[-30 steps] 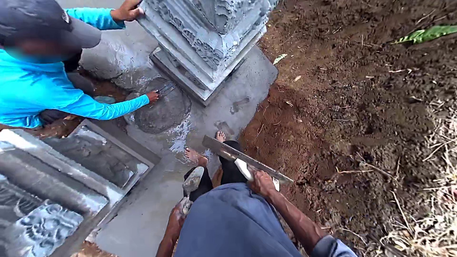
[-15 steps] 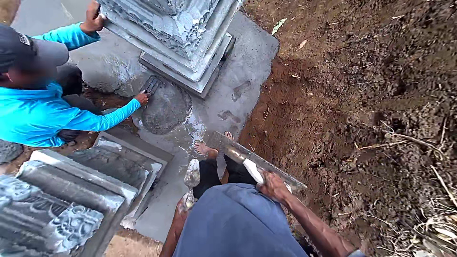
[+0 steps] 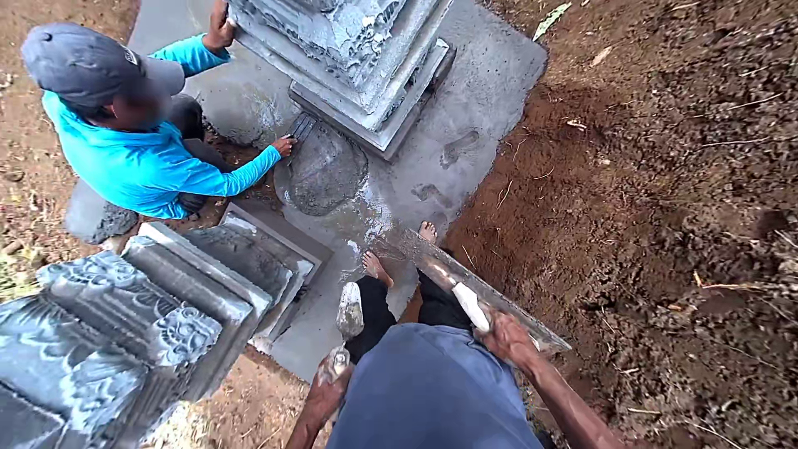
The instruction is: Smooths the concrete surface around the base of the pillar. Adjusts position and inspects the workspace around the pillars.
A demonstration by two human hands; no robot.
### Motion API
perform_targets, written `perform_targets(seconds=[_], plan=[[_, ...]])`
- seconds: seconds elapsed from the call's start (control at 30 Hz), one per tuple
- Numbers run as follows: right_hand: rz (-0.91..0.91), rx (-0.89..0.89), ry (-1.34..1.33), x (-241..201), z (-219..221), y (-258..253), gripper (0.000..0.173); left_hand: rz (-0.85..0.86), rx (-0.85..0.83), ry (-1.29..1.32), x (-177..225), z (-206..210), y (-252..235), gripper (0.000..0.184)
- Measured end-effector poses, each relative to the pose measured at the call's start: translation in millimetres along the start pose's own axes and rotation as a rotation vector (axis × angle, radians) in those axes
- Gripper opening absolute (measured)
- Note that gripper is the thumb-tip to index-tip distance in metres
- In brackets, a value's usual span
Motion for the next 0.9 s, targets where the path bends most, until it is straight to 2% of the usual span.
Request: perform_targets(seconds=[0.17,0.3,0.57,0.77,0.9], plan=[[0.032,-0.002,-0.030,-2,37,2,0.072,-0.023,-0.053,0.008,-29,-9,-21,0.057],[0.054,0.044,-0.069,-11,71,14,0.071,0.007,-0.114,0.063,-63,-31,-33,0.051],[0.163,0.100,0.043,-56,121,41,0.069,0.036,-0.174,0.066,-107,-66,-59,0.052],[0.133,0.286,-0.054,-84,112,97,0.066,0.071,-0.189,0.060,-105,-75,-72,0.052],[0.078,0.217,0.024,-100,90,100,0.065,0.064,-0.135,0.076,-92,-76,-64,0.052]])
Point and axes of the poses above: each hand's wrist, its own y-axis away from the middle knuckle, its own z-axis out of the palm, x = y × z, the point moved 8 cm from there along -y, towards the middle knuckle, and after that the axes turned 7 degrees about x, right-handed, at the moved point
